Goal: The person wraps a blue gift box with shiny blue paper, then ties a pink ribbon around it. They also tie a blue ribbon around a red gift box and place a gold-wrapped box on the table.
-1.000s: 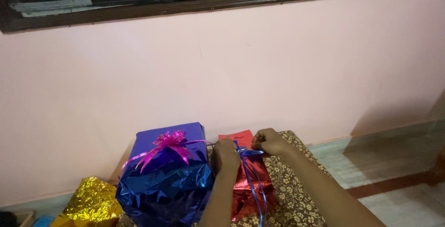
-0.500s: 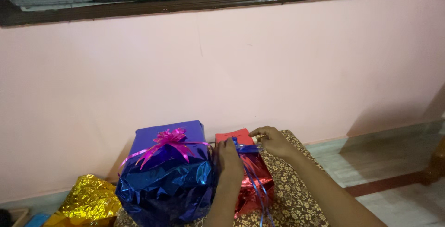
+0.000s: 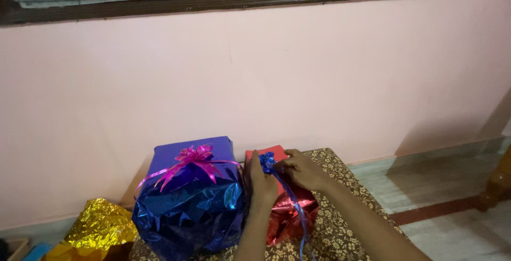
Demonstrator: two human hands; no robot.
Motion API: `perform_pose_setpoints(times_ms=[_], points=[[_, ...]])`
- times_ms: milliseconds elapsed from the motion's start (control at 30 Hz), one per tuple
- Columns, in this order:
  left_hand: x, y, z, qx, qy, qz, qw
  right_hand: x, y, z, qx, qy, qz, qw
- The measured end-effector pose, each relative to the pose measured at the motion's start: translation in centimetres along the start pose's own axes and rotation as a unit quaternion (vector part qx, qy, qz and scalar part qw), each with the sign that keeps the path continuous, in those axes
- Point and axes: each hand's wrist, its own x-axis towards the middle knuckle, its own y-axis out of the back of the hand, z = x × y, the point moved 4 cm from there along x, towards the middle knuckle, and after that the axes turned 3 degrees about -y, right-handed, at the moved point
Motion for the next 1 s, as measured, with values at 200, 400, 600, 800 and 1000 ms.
perform_pose_setpoints(times_ms=[200,400,600,800,1000], points=[[0.7,-2.4,-2.6,-0.175,0.081,-0.029,0.981,-0.1,0.6,0.3,-0.011,-0.018,-0.005,1.0],[-0.3,-3.1,-4.0,-0.018,-0.029,-0.013,0.999,0.1,0.6,-0.2,-0.023,0.021,0.002,1.0],[-2.0,-0.1,2.1,-0.062,-0.127,-0.035,0.989,-1.6,2.2,0.8,0.151,0.029,0.077,0.985],[-5.4,5.6,10.3,-0.015,-0.171,-0.069,0.983,-6.2,2.3,2.2,0.19,-0.057,0.155,0.968],[-8.5,9.5,13.0,0.003,-0.146,-0.036,0.989,-10.3,1.5,1.8,0.119,-0.032,0.181,0.976]])
